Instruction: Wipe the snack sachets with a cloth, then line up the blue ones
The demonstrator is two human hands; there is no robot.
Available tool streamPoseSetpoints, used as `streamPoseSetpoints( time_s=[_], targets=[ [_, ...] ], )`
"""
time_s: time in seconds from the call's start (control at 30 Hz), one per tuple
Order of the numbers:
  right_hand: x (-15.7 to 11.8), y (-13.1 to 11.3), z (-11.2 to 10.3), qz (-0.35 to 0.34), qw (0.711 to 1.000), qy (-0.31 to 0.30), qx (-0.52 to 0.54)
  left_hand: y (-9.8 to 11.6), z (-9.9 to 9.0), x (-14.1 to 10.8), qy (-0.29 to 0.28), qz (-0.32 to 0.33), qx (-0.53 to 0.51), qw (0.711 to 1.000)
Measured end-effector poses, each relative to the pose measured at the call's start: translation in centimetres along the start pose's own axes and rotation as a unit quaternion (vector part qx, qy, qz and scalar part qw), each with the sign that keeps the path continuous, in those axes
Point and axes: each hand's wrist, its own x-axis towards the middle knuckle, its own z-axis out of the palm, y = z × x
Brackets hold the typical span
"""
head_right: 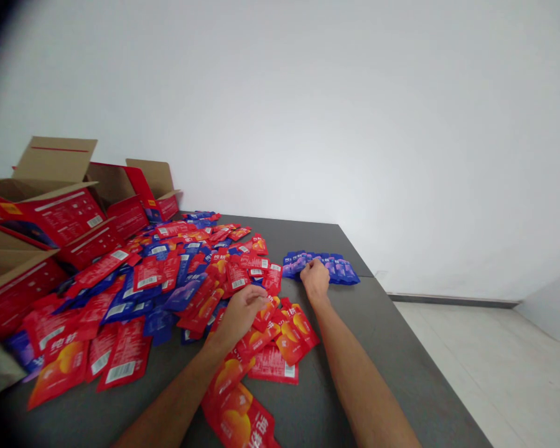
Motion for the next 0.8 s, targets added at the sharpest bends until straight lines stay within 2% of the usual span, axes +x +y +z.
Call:
streamPoseSetpoints(
  time_s=[0.17, 0.33, 0.47, 0.57, 0.8],
  targets=[
    [-1.0, -0.3, -0.3, -0.06, 0.998, 0.008, -0.024, 0.3, -0.2, -0.1, -0.004, 0.015, 0.02, 1.0],
    [-2.6, -0.4, 0.5, -0.224, 0.971, -0.01, -0.08, 0.5, -0.3, -0.2, -0.001, 0.025, 0.065, 0.998],
    [-3.1, 0.1, 1.5, -0.213, 0.965, -0.054, -0.14, 1.2, -0.4, -0.5, 0.001, 0.022, 0.102, 0.995],
    [-3.0, 0.3, 1.8, -0.206, 0.965, -0.064, -0.15, 1.9, -0.5, -0.6, 0.005, 0.026, 0.118, 0.993],
    [-3.7, -0.7, 0.7, -0.233, 0.964, -0.064, -0.112, 2.0, -0.6, -0.7, 0.002, 0.038, 0.123, 0.992]
  ],
)
